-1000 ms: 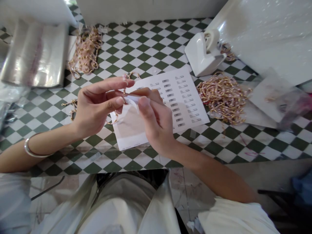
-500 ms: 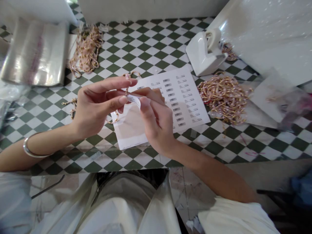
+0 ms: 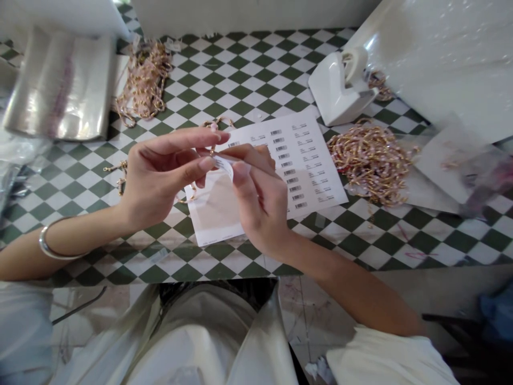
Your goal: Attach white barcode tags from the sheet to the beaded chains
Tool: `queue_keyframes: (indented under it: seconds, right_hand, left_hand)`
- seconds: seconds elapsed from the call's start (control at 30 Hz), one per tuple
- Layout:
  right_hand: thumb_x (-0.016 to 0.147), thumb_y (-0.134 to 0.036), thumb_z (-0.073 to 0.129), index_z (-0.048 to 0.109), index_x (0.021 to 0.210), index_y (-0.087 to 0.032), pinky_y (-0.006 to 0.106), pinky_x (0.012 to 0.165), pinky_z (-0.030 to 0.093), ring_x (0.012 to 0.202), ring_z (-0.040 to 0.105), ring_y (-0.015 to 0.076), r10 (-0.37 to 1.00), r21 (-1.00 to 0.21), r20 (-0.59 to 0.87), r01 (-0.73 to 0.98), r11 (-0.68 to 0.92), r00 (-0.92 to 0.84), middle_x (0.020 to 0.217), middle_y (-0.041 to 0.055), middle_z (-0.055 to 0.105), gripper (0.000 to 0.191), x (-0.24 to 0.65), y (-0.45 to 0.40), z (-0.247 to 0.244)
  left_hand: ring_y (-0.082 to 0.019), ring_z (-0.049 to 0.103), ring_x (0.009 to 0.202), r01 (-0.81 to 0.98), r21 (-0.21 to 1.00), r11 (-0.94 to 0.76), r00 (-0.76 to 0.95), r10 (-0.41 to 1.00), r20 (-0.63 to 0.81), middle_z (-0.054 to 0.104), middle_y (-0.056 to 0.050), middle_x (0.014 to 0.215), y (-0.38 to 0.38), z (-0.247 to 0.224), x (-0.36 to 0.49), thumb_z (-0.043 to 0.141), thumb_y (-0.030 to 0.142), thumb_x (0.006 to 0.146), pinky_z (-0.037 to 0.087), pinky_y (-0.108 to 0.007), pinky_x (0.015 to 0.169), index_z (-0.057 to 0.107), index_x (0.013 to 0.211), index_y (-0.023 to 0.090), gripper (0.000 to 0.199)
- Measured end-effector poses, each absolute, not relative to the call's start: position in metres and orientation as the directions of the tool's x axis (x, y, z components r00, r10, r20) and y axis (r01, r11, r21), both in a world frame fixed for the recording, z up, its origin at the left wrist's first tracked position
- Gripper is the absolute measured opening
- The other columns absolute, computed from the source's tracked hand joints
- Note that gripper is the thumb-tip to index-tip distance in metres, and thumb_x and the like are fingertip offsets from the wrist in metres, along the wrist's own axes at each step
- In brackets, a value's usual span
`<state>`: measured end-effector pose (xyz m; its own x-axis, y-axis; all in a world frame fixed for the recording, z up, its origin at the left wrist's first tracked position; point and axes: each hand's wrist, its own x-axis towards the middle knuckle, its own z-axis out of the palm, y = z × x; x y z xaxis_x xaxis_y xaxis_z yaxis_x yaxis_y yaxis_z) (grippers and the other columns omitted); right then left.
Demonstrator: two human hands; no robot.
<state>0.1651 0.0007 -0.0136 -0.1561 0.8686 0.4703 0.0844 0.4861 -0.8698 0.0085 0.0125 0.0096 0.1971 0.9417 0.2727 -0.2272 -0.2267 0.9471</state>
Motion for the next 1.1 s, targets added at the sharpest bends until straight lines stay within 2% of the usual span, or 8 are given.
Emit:
queue_keyframes:
  seconds: [0.17, 0.43, 0.8, 0.97, 1.1]
  right_hand:
    - [0.101, -0.034, 0.036, 0.07, 0.111, -0.036, 0.046, 0.096, 0.044, 0.105, 0.059, 0.0218, 0.858, -0.85, 0.486, 0.14, 0.509, -0.166, 0.11, -0.0009, 0.068, 0.035, 0.1655, -0.0002, -0.0126]
    - [0.1, -0.035, 0.036, 0.068, 0.113, -0.039, 0.043, 0.091, 0.045, 0.099, 0.061, 0.0211, 0.836, -0.805, 0.526, 0.224, 0.549, -0.157, 0.108, -0.0014, 0.07, 0.034, 0.1645, -0.0015, -0.0129]
    - [0.1, -0.036, 0.033, 0.068, 0.111, -0.042, 0.046, 0.089, 0.044, 0.096, 0.059, 0.0232, 0.808, -0.751, 0.549, 0.298, 0.59, -0.215, 0.11, 0.0004, 0.068, 0.037, 0.1647, -0.0015, -0.0116]
    - [0.1, -0.037, 0.034, 0.069, 0.108, -0.036, 0.044, 0.09, 0.044, 0.095, 0.06, 0.022, 0.801, -0.741, 0.556, 0.302, 0.599, -0.223, 0.108, 0.0025, 0.068, 0.036, 0.1642, -0.0011, -0.0106]
    - [0.1, -0.036, 0.036, 0.068, 0.109, -0.03, 0.043, 0.088, 0.047, 0.098, 0.06, 0.0214, 0.765, -0.695, 0.597, 0.32, 0.644, -0.243, 0.105, 0.0043, 0.068, 0.034, 0.1644, 0.0009, -0.0122]
  left_hand:
    - [-0.007, 0.067, 0.077, -0.165, 0.961, -0.221, 0.161, 0.955, 0.247, 0.073, 0.0, 0.107, 0.0118, 0.0102, 0.0084, 0.073, 0.018, 0.078, 0.056, -0.014, 0.054, 0.076, 0.097, 0.027, 0.021]
    - [-0.008, 0.067, 0.077, -0.103, 0.968, -0.228, 0.118, 0.964, 0.24, 0.073, 0.001, 0.106, 0.0099, 0.0087, 0.0098, 0.074, 0.021, 0.078, 0.055, -0.015, 0.053, 0.076, 0.096, 0.027, 0.018]
    - [-0.006, 0.067, 0.079, -0.156, 0.951, -0.266, 0.133, 0.948, 0.288, 0.073, 0.003, 0.106, 0.0079, 0.0073, 0.0111, 0.07, 0.017, 0.081, 0.055, -0.012, 0.055, 0.075, 0.098, 0.027, 0.02]
    - [-0.006, 0.067, 0.081, -0.102, 0.942, -0.319, 0.147, 0.932, 0.332, 0.072, 0.001, 0.108, 0.0074, 0.0066, 0.0104, 0.068, 0.018, 0.083, 0.056, -0.013, 0.057, 0.074, 0.1, 0.026, 0.02]
    - [-0.004, 0.067, 0.076, -0.096, 0.921, -0.377, 0.119, 0.914, 0.387, 0.072, 0.0, 0.107, 0.0083, 0.0026, 0.0119, 0.066, 0.01, 0.083, 0.056, -0.011, 0.056, 0.074, 0.101, 0.024, 0.025]
